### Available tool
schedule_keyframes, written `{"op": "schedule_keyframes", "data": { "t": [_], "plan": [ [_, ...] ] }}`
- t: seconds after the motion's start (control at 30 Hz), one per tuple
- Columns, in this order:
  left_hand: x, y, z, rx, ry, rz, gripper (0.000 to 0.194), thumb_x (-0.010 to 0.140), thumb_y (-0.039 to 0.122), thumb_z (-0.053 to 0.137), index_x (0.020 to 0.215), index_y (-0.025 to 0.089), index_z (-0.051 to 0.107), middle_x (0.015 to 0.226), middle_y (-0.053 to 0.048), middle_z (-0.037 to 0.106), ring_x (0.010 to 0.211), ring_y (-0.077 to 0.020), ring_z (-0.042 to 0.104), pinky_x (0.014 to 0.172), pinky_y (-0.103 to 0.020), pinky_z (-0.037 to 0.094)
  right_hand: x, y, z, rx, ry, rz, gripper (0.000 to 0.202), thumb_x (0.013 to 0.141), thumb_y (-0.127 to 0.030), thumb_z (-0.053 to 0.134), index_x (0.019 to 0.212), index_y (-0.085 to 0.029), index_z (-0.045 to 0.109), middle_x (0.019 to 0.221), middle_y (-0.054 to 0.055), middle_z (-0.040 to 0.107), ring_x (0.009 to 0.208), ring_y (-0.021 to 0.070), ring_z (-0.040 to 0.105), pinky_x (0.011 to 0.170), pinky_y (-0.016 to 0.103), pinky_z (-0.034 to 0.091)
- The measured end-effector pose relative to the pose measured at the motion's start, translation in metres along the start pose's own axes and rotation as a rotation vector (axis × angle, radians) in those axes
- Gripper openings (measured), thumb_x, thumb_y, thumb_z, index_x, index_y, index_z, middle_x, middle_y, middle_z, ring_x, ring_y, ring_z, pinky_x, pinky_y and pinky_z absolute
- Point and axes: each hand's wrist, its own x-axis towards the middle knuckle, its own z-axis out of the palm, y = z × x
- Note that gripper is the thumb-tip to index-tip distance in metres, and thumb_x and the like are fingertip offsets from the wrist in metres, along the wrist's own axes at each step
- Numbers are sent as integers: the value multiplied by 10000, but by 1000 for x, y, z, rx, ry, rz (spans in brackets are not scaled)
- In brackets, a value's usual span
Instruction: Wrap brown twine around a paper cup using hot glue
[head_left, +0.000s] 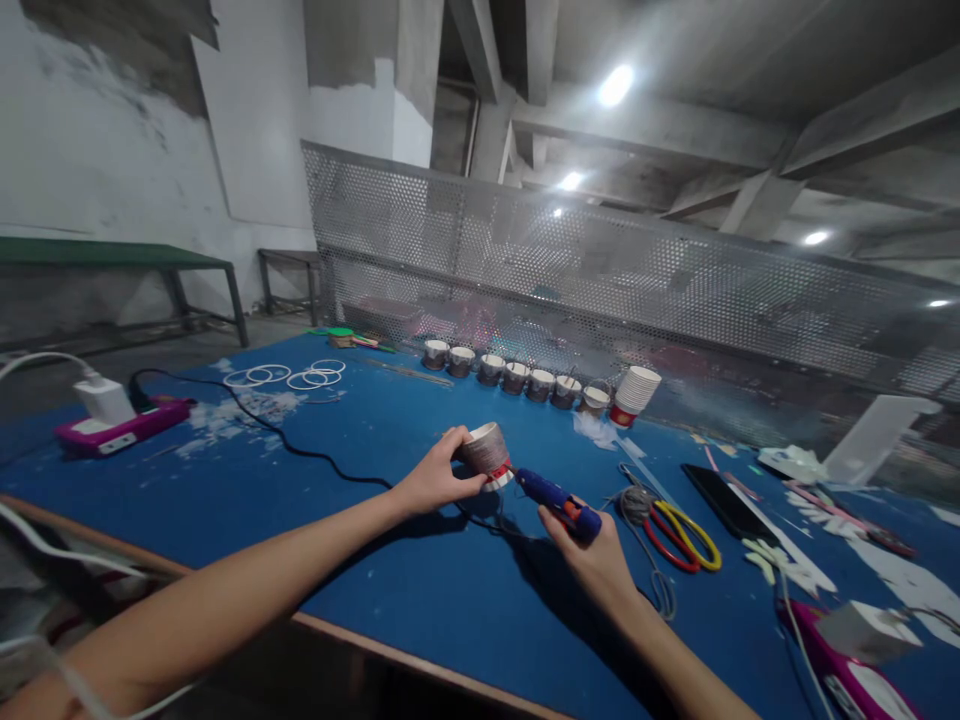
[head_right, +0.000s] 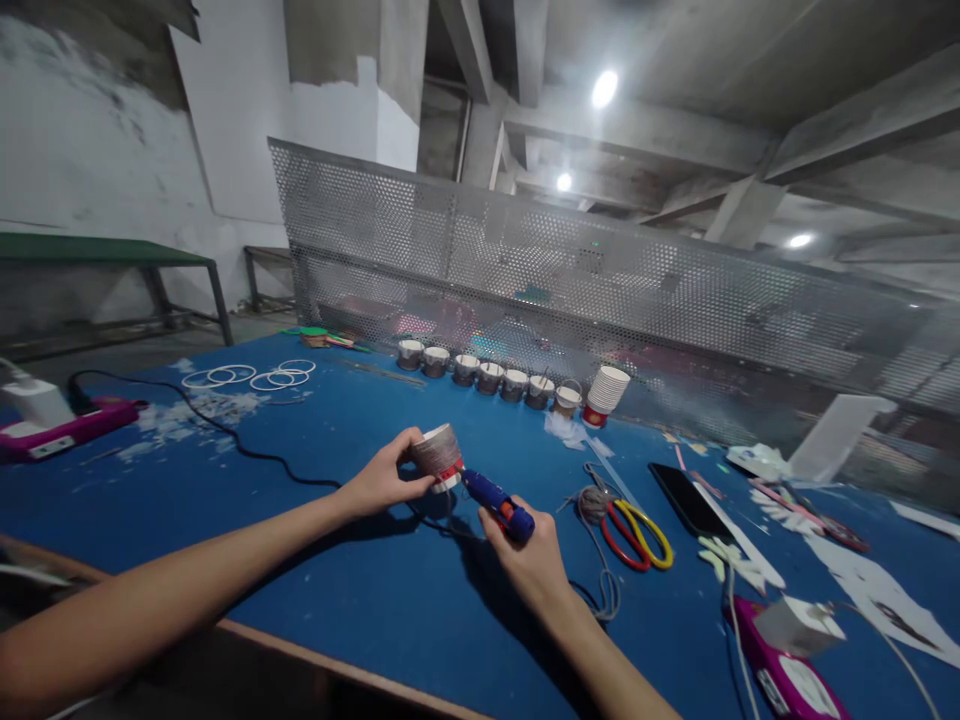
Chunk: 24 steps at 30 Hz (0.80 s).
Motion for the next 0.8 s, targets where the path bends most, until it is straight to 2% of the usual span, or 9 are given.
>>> {"op": "schedule_keyframes", "data": {
  "t": [0.2, 0.37, 0.57, 0.8],
  "plan": [
    [2, -1, -5, -30, -50, -3, 237, 685, 278, 649, 778, 206, 444, 788, 23, 504, 774, -151, 543, 743, -297, 462, 1, 1, -2, 13, -33, 5, 338, 757, -426, 630, 578, -162, 518, 501, -42, 407, 482, 90, 330, 453, 229, 303],
    [3, 1, -8, -55, -70, 0, 251, 668, 275, 659, 774, 208, 442, 772, 33, 477, 740, -136, 524, 713, -274, 460, 2, 0, -3, 48, -6, 77, 356, 736, -444, 638, 553, -171, 501, 500, -41, 400, 474, 85, 306, 414, 223, 262],
    [3, 0, -11, -59, -93, -1, 248, 657, 253, 656, 764, 208, 437, 770, 33, 477, 741, -138, 517, 718, -279, 461, 2, -4, -5, 103, -57, 155, 386, 724, -461, 645, 533, -180, 463, 486, -55, 348, 464, 77, 287, 405, 220, 230],
    [4, 1, -13, -57, -117, 3, 251, 643, 243, 654, 762, 206, 436, 767, 38, 455, 731, -133, 492, 710, -275, 446, 7, 6, -7, 188, -77, 252, 433, 728, -530, 637, 530, -184, 467, 441, -70, 307, 418, 72, 275, 381, 219, 188]
  ]
}}
